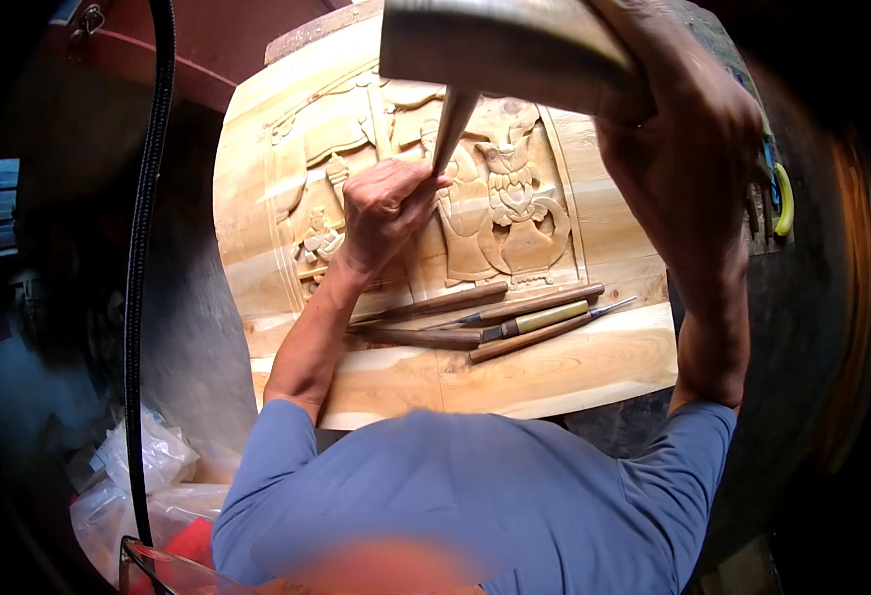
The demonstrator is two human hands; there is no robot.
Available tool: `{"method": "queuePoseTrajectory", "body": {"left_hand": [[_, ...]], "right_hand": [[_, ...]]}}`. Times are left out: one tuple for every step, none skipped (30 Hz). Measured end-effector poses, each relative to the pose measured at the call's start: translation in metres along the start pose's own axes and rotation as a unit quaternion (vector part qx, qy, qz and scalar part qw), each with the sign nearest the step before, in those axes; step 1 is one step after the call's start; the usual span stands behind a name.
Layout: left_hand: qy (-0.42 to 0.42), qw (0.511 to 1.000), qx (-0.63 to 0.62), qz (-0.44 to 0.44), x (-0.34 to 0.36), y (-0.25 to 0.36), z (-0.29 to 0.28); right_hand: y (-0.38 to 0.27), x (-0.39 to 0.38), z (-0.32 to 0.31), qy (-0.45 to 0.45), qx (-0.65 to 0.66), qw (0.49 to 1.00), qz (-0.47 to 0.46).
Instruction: The person carves a wooden panel with a figure using a chisel and a mallet, switching between chisels stored on the side.
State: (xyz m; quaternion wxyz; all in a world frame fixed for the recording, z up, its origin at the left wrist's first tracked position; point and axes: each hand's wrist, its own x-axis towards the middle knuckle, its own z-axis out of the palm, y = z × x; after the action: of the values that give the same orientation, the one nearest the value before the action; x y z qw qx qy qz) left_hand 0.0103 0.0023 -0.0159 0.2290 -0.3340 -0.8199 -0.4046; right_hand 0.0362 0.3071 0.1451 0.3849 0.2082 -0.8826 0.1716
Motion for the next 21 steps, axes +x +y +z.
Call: {"method": "queuePoseTrajectory", "body": {"left_hand": [[-0.003,1.000,0.000,-0.003,-0.001,-0.002,-0.002],[-0.005,1.000,0.000,-0.006,-0.003,-0.004,-0.005],[-0.003,1.000,0.003,-0.011,-0.004,-0.005,-0.010],[0.013,0.995,-0.053,-0.081,0.000,0.000,-0.006],[0.026,0.982,-0.106,-0.152,0.003,0.004,-0.004],[0.067,0.956,-0.180,-0.223,0.005,-0.001,-0.006],[0.144,0.916,-0.276,-0.253,0.004,0.000,-0.007],[0.176,0.910,-0.270,-0.260,0.005,0.000,-0.011],[0.205,0.902,-0.269,-0.268,0.007,0.003,-0.012],[0.200,0.908,-0.260,-0.259,0.003,0.004,-0.012],[0.164,0.935,-0.212,-0.232,0.000,0.006,-0.013],[0.128,0.956,-0.163,-0.206,-0.003,0.007,-0.015],[0.091,0.973,-0.114,-0.177,-0.004,0.007,-0.016],[0.099,0.978,-0.116,-0.145,-0.002,0.009,-0.011],[0.082,0.983,-0.095,-0.135,-0.001,0.010,-0.011],[0.065,0.987,-0.075,-0.125,-0.001,0.011,-0.011],[0.049,0.991,-0.055,-0.115,-0.002,0.011,-0.011],[0.046,0.991,-0.053,-0.114,-0.001,0.011,-0.009],[0.041,0.991,-0.053,-0.114,0.000,0.010,-0.008],[0.036,0.991,-0.053,-0.114,-0.001,0.009,-0.006],[0.031,0.992,-0.053,-0.114,-0.001,0.007,-0.004]], "right_hand": [[-0.001,-0.001,0.004,0.005,0.022,1.000,0.002],[0.003,-0.006,0.010,0.012,0.035,0.999,0.013],[0.008,-0.011,0.012,0.024,0.054,0.998,0.034],[0.013,-0.019,0.001,0.031,0.057,0.996,0.063],[0.019,-0.024,-0.009,0.041,0.067,0.993,0.088],[0.023,-0.028,-0.011,0.058,0.102,0.987,0.110],[0.025,-0.032,-0.010,0.072,0.138,0.979,0.131],[0.028,-0.034,-0.009,0.089,0.171,0.970,0.147],[0.029,-0.036,-0.009,0.096,0.192,0.963,0.162],[0.031,-0.037,-0.008,0.102,0.212,0.957,0.171],[0.028,-0.040,-0.008,0.104,0.221,0.954,0.176],[0.029,-0.041,-0.007,0.094,0.265,0.940,0.192],[0.033,-0.044,-0.005,0.091,0.271,0.937,0.199],[0.037,-0.047,-0.003,0.079,0.274,0.937,0.205],[0.040,-0.048,-0.002,0.065,0.272,0.938,0.206],[0.040,-0.050,0.001,0.051,0.270,0.939,0.207],[0.035,-0.052,0.002,0.052,0.239,0.949,0.197],[0.034,-0.053,0.003,0.050,0.212,0.960,0.174],[0.034,-0.056,0.005,0.048,0.184,0.970,0.150],[0.035,-0.058,0.006,0.043,0.155,0.979,0.126],[0.037,-0.061,0.007,0.041,0.126,0.986,0.102]]}}
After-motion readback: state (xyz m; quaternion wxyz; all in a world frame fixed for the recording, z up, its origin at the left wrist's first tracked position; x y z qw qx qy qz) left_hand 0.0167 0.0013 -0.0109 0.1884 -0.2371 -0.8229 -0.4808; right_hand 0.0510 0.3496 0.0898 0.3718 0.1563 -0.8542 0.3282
